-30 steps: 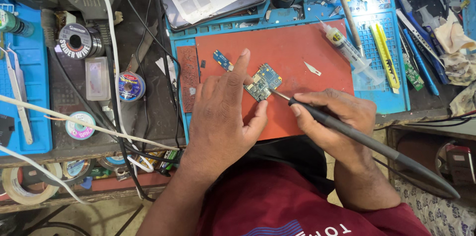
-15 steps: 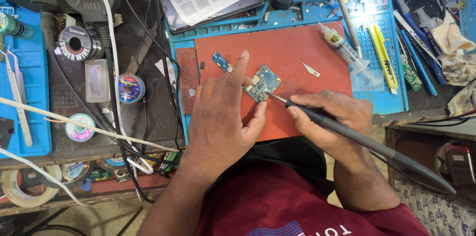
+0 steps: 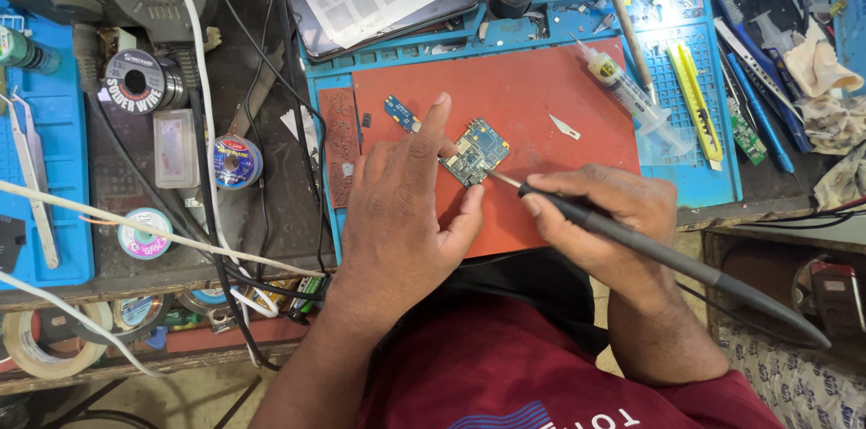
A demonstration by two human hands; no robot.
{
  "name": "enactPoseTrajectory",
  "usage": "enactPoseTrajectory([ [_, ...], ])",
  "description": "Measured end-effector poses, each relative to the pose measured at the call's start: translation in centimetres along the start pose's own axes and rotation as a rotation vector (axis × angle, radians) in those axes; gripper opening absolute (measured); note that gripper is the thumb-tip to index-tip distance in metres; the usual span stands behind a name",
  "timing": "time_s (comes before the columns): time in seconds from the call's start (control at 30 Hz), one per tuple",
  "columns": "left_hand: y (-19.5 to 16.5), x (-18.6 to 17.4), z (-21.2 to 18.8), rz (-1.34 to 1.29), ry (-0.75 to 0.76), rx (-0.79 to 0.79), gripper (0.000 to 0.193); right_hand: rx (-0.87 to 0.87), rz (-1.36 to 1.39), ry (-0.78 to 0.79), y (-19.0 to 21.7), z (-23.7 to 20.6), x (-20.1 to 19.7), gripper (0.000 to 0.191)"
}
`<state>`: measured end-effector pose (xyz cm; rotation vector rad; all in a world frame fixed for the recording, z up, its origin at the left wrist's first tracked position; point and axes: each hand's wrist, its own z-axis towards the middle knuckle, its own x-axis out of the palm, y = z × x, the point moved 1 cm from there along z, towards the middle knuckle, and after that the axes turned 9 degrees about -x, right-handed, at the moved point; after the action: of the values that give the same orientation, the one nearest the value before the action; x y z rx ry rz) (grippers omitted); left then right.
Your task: The person uses a soldering iron to apply solder to multiple points on a small blue circuit board. They hold the board with one hand and manipulate the soldering iron with the other, occasionally applying flux from a syringe.
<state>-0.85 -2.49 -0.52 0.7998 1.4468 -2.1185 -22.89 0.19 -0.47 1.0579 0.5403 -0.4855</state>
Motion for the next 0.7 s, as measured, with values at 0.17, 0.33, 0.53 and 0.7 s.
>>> enactPoseTrajectory([
  [0.17,0.0,0.04,0.02,-0.009,0.002,0.0,0.086,-0.033,0.025,-0.026,-0.1,-0.07,0.01,0.021],
  [0.33,0.02,0.0,-0.02,-0.019,0.01,-0.008,0.086,-0.025,0.013,-0.04,-0.22,-0.08,0.05,0.02],
  [0.53,-0.02,-0.03,0.01,-0.011,0.011,-0.014,0.086,-0.003,0.035,-0.052,-0.09,-0.2,0.1,0.02],
  [0.7,0.0,-0.05,-0.04,-0.009,0.013,-0.02,0.086,0.008,0.023,-0.064,-0.1,-0.13,-0.02,0.019],
])
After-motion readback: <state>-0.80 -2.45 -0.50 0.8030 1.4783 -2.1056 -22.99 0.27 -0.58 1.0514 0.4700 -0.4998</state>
